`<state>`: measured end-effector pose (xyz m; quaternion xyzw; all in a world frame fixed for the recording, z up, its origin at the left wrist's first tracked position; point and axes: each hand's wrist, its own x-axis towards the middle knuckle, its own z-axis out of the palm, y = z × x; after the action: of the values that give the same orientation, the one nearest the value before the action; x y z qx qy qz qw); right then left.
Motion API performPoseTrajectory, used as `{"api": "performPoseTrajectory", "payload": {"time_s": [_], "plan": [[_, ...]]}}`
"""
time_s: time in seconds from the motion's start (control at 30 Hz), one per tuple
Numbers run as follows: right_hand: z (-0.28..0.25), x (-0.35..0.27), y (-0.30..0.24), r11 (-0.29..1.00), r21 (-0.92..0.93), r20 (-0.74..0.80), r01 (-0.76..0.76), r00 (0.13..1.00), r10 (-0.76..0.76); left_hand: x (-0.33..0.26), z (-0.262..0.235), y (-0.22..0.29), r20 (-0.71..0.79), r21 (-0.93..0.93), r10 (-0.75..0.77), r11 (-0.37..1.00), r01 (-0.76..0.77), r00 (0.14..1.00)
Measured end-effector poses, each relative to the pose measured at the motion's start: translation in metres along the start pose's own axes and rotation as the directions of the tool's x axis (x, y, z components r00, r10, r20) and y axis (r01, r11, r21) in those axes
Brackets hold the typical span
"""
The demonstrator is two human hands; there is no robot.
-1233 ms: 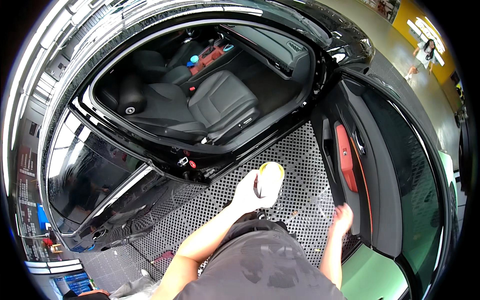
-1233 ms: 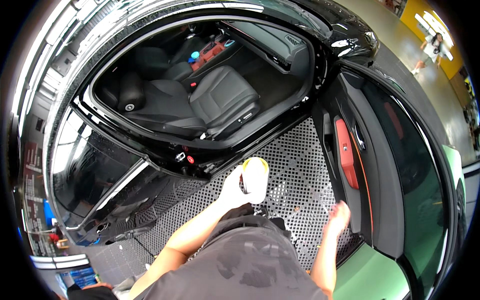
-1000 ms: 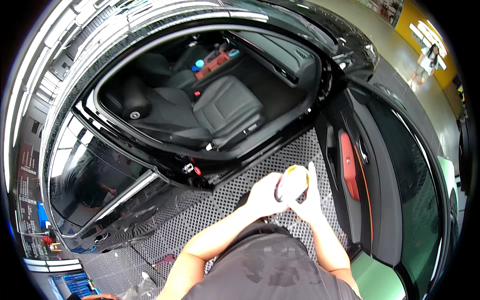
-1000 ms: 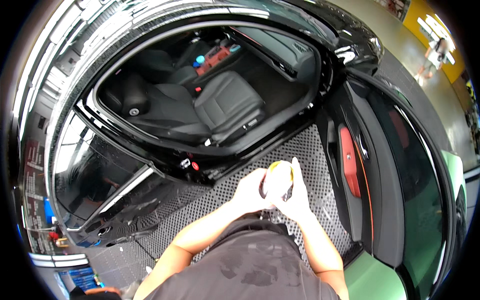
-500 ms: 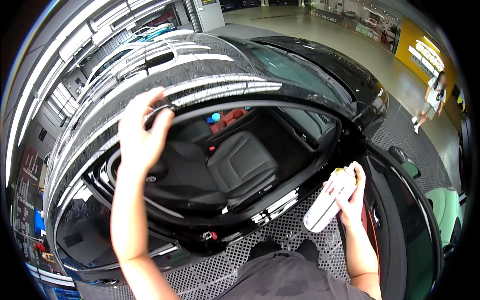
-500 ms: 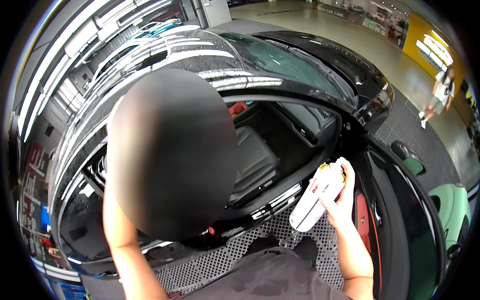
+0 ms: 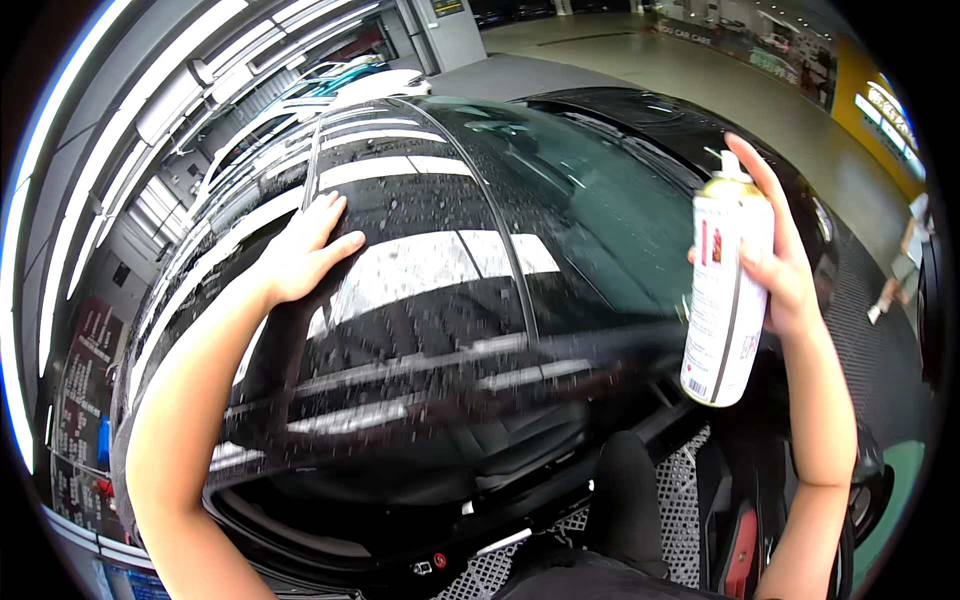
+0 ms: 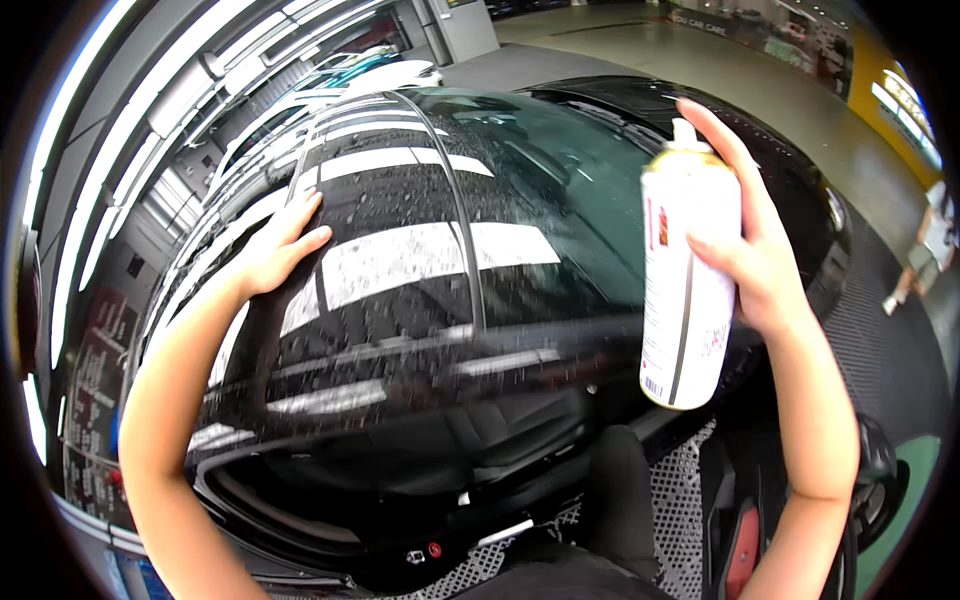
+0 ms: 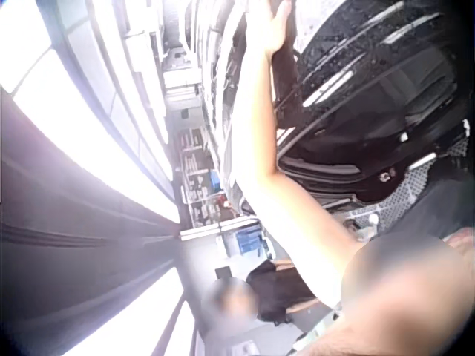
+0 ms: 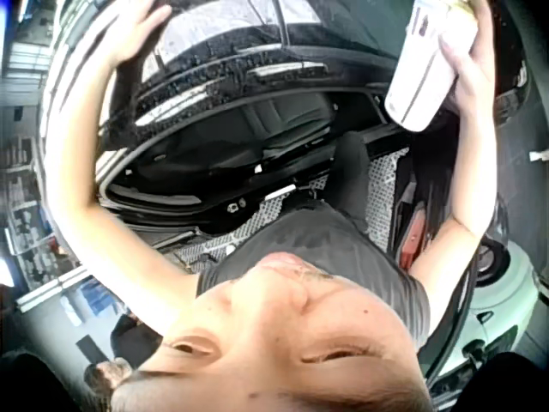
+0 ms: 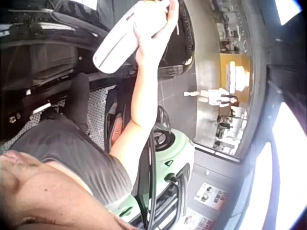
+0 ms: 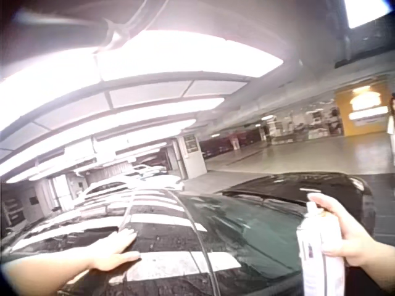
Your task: The person sprays a liquid from a can onto the exterior of a black car and rubs it in with their hand. They treat the hood, windshield, roof, and side windows in sequence.
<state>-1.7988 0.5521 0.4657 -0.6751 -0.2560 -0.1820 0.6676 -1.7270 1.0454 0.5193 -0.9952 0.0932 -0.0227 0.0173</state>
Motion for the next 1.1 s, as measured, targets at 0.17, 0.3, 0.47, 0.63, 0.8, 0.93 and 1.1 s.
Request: {"api": "performPoseTrajectory", "payload": {"time_s": [0.17,0.3,0.47,0.63,0.8,0.93,1.1], "plan": [[0.038,0.159,0.076,0.989,0.148,0.313,-0.018,0.949,-0.03,0.094,0.002,-0.08,-0.016,0.027,-0.242,0.97,0.242,0.97],[0.087,0.26,0.107,0.979,0.039,0.514,-0.199,0.844,0.152,0.11,0.014,-0.077,-0.035,0.091,-0.206,0.974,0.209,0.978],[0.157,0.326,0.141,0.994,-0.047,0.566,-0.095,0.818,0.105,0.09,-0.007,-0.032,-0.036,0.106,-0.244,0.963,0.247,0.969],[0.193,0.34,0.121,0.982,-0.146,0.677,-0.117,0.713,0.186,0.038,-0.037,0.052,0.125,-0.034,-0.128,0.991,0.133,0.984],[0.27,0.374,0.139,0.99,-0.082,0.694,-0.115,0.706,0.139,0.064,-0.034,0.013,0.114,-0.087,-0.109,0.989,0.119,0.987],[0.279,0.4,0.159,0.969,-0.2,0.519,-0.142,0.824,0.228,0.146,-0.02,-0.049,-0.011,-0.013,-0.147,0.989,0.147,0.989],[0.245,0.363,0.119,0.952,-0.19,0.679,-0.239,0.669,0.303,0.238,0.02,-0.185,-0.157,0.16,-0.356,0.911,0.379,0.921]]}}
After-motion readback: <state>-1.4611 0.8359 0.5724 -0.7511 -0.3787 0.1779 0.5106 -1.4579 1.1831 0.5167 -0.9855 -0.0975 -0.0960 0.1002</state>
